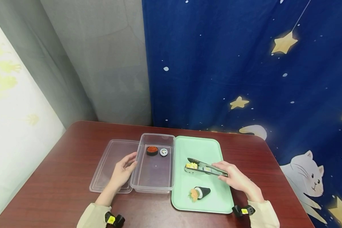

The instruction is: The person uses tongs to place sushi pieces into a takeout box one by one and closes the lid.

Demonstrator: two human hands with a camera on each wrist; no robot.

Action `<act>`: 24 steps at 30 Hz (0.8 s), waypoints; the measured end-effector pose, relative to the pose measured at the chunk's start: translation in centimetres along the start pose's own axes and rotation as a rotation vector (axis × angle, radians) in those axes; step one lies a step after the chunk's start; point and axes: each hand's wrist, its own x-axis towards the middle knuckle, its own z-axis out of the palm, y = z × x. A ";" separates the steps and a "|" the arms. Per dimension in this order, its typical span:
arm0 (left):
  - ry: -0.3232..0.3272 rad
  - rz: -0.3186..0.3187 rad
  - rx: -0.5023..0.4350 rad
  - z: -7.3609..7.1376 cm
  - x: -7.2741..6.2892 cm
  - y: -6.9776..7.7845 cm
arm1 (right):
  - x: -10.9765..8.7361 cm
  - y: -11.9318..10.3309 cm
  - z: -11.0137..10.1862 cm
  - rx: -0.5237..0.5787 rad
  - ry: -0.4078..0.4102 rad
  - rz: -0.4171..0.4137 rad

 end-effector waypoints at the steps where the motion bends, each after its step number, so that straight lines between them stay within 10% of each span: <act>1: -0.005 -0.003 -0.004 0.0 0.0 0.0 | 0.0 0.0 0.0 0.003 -0.001 0.001; 24: -0.016 -0.029 -0.025 -0.1 0.1 0.1 | 0.3 0.3 -1.2 -0.042 0.045 -0.005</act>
